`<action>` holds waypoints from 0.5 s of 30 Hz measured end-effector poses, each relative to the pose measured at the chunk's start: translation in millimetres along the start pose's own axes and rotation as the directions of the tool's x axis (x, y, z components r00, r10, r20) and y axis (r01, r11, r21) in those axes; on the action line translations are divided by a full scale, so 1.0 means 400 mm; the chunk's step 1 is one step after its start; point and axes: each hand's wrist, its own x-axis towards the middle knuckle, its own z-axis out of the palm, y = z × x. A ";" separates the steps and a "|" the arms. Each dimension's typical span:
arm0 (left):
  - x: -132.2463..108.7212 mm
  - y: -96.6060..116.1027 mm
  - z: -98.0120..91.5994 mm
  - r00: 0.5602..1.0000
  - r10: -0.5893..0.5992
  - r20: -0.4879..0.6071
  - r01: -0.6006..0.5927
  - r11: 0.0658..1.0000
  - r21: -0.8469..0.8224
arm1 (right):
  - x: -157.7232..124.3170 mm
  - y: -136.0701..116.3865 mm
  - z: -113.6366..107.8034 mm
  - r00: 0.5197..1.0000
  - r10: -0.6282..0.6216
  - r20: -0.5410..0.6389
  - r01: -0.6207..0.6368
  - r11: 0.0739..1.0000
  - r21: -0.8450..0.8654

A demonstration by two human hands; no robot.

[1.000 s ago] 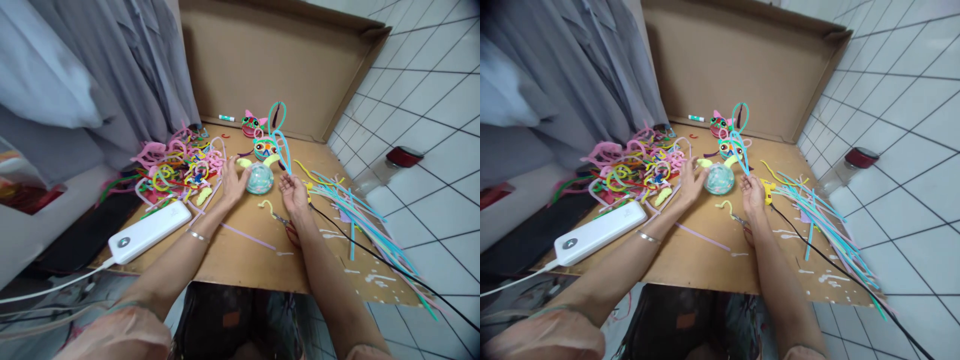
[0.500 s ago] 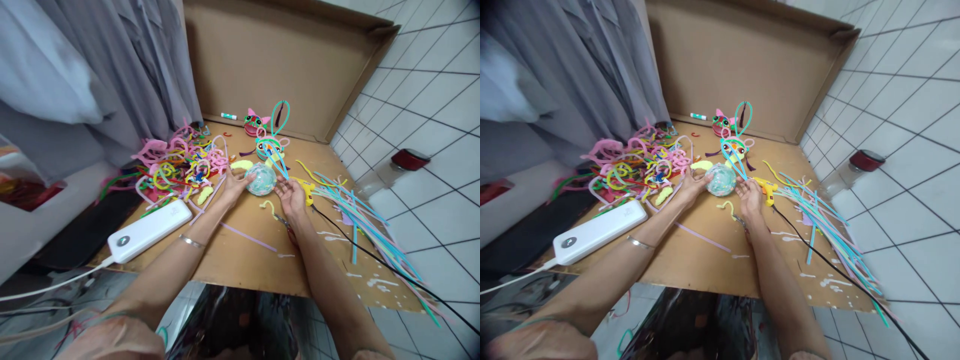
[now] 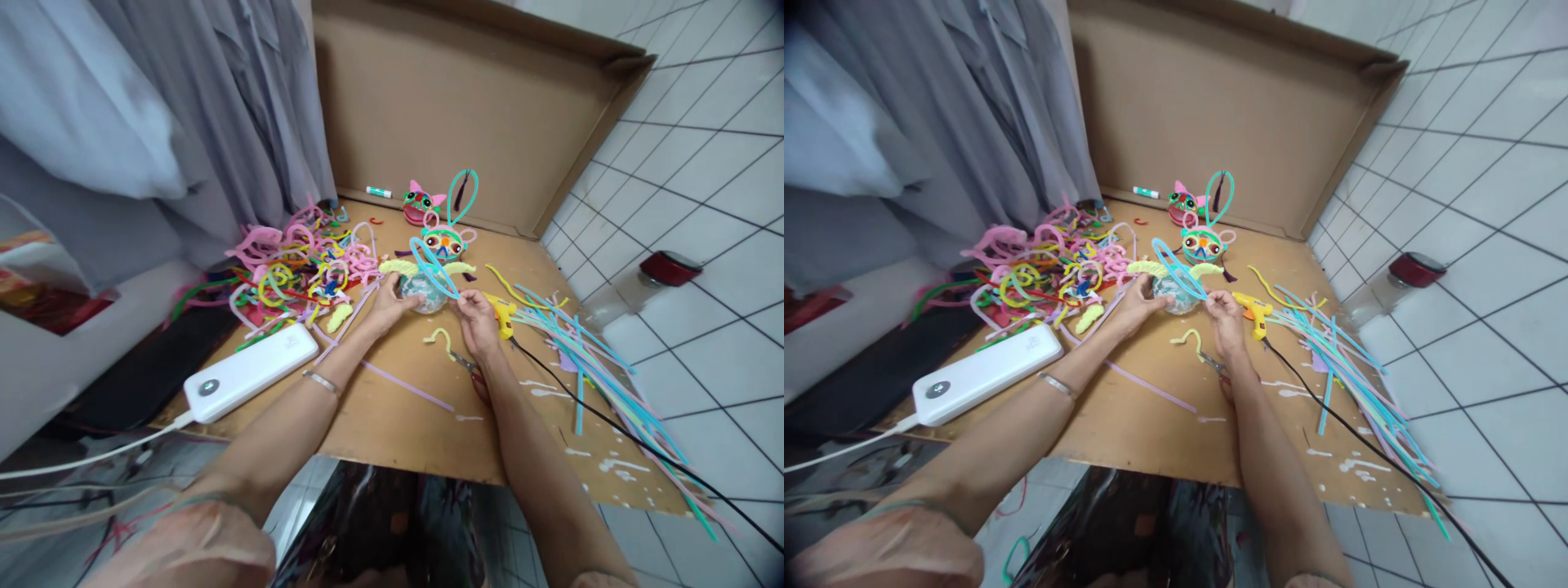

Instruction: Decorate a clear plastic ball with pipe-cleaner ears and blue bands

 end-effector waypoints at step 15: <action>-0.012 0.016 0.000 1.000 0.019 -0.009 -0.019 1.000 0.013 | 0.003 -0.062 -0.028 0.999 -0.030 0.042 0.044 0.927 -0.374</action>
